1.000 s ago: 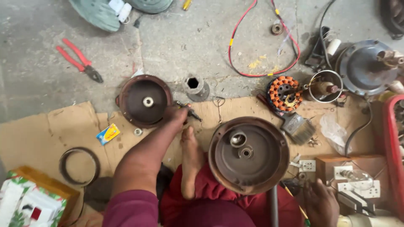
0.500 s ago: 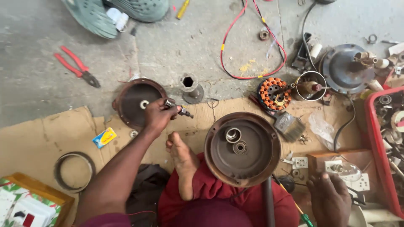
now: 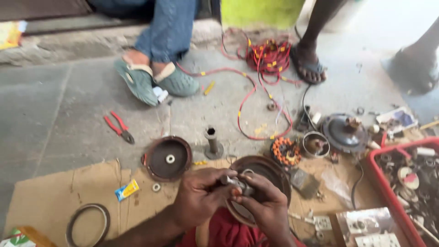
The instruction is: The person removes a bearing from a fan housing using a bearing puller and a hammer, applies lubricant to the center hole, and then inserts a metal rod into a green fan cover by hand and with a hammer.
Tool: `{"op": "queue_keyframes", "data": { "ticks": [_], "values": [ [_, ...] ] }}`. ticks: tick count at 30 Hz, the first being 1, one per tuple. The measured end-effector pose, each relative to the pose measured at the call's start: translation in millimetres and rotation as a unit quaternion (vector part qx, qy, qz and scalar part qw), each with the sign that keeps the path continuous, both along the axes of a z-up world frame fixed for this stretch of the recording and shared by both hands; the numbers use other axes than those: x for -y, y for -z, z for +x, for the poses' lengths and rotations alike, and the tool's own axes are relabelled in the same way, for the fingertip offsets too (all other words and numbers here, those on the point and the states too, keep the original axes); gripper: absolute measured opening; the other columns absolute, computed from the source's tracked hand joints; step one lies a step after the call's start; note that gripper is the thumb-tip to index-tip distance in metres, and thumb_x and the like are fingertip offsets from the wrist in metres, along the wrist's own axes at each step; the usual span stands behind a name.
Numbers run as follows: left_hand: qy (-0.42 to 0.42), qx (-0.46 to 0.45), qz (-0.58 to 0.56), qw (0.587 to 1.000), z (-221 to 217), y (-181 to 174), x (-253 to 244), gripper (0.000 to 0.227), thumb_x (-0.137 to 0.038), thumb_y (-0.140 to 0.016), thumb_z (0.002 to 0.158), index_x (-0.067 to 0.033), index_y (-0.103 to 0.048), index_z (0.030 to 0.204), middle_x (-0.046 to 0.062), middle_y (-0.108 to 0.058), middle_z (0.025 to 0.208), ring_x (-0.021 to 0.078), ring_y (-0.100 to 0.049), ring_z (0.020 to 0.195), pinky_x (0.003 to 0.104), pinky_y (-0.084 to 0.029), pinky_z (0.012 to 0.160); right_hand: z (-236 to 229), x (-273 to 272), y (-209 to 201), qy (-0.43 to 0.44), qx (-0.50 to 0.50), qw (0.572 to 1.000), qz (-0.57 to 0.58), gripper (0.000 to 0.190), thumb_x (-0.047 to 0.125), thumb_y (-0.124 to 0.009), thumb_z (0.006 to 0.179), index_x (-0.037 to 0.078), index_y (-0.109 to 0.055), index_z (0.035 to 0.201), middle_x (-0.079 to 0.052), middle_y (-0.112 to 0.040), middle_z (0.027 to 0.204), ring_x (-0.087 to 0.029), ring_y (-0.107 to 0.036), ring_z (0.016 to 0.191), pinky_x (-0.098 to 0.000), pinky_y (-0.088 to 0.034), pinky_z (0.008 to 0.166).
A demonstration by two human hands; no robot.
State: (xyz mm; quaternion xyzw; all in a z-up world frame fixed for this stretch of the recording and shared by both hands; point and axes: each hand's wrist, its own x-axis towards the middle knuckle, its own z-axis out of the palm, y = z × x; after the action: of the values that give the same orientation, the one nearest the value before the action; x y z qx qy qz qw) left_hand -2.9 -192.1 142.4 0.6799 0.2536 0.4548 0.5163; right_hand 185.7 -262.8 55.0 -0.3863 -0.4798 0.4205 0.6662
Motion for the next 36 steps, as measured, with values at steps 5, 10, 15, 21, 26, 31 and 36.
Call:
{"op": "queue_keyframes", "data": {
  "ticks": [5, 10, 15, 21, 26, 31, 36],
  "values": [
    [0.026, 0.017, -0.038, 0.999, 6.3, -4.0, 5.6, 0.022, -0.001, -0.079, 0.088, 0.0022, -0.077, 0.110, 0.006, -0.078, 0.098, 0.0083, -0.072, 0.087, 0.024, -0.058, 0.077, 17.5, 10.9, 9.1, 0.024, -0.019, 1.000, 0.003, 0.045, -0.015, -0.079, 0.074, -0.006, -0.071, 0.117, -0.020, -0.067, 0.130, -0.028, -0.069, 0.118, -0.0412, -0.062, 0.091],
    [0.039, -0.021, -0.051, 0.998, 3.6, 6.9, 9.6, 0.017, 0.001, -0.075, 0.092, 0.0007, -0.078, 0.109, 0.005, -0.080, 0.096, 0.0061, -0.072, 0.088, 0.022, -0.060, 0.079, 30.4, 15.6, 0.0, -0.423, -0.524, 0.738, -0.044, 0.049, 0.027, -0.050, 0.125, -0.007, -0.043, 0.160, -0.032, -0.061, 0.128, -0.042, -0.068, 0.107, -0.0489, -0.057, 0.090],
    [0.059, -0.023, -0.114, 0.992, -2.8, 12.1, 10.6, 0.017, 0.001, -0.077, 0.093, 0.0022, -0.078, 0.110, 0.005, -0.079, 0.094, 0.0047, -0.070, 0.086, 0.021, -0.059, 0.076, 24.1, 24.9, -12.3, -0.153, -0.378, 0.901, -0.149, 0.067, 0.052, -0.060, 0.098, 0.006, -0.048, 0.145, -0.017, -0.064, 0.132, -0.031, -0.067, 0.113, -0.0484, -0.057, 0.092],
    [0.041, 0.007, -0.150, 0.988, -5.9, 13.4, 12.0, 0.017, 0.002, -0.075, 0.092, 0.0040, -0.077, 0.109, 0.005, -0.079, 0.095, 0.0060, -0.071, 0.088, 0.021, -0.059, 0.077, 15.7, 23.2, -3.9, -0.179, -0.302, 0.932, -0.085, 0.070, 0.009, -0.083, 0.086, 0.007, -0.049, 0.147, -0.014, -0.058, 0.143, -0.031, -0.059, 0.129, -0.0499, -0.051, 0.107],
    [0.029, 0.039, -0.169, 0.984, -20.6, 20.2, 13.6, 0.018, 0.003, -0.071, 0.095, 0.0042, -0.076, 0.113, 0.006, -0.078, 0.098, 0.0080, -0.071, 0.090, 0.022, -0.059, 0.080, 26.4, 21.2, 9.7, -0.122, -0.294, 0.939, -0.126, 0.055, 0.003, -0.078, 0.087, 0.003, -0.058, 0.138, -0.017, -0.062, 0.139, -0.035, -0.065, 0.122, -0.0502, -0.055, 0.104],
    [-0.026, 0.061, -0.192, 0.979, -45.7, 28.2, 14.3, 0.020, 0.005, -0.072, 0.093, 0.0051, -0.074, 0.113, 0.008, -0.078, 0.100, 0.0104, -0.072, 0.091, 0.026, -0.060, 0.083, 56.8, -24.6, 18.4, 0.142, 0.167, 0.907, -0.361, 0.042, 0.021, -0.078, 0.087, 0.009, -0.071, 0.127, -0.015, -0.076, 0.119, -0.026, -0.075, 0.107, -0.0386, -0.063, 0.098],
    [-0.064, 0.060, -0.162, 0.983, -60.1, 37.1, 12.5, 0.023, 0.008, -0.072, 0.091, 0.0056, -0.073, 0.115, 0.010, -0.077, 0.103, 0.0120, -0.073, 0.093, 0.027, -0.061, 0.086, 13.6, -60.0, 28.2, 0.128, 0.546, 0.769, -0.307, 0.065, 0.026, -0.099, 0.062, 0.006, -0.073, 0.119, -0.020, -0.072, 0.112, -0.034, -0.067, 0.103, -0.0428, -0.054, 0.083]
  ]
}}
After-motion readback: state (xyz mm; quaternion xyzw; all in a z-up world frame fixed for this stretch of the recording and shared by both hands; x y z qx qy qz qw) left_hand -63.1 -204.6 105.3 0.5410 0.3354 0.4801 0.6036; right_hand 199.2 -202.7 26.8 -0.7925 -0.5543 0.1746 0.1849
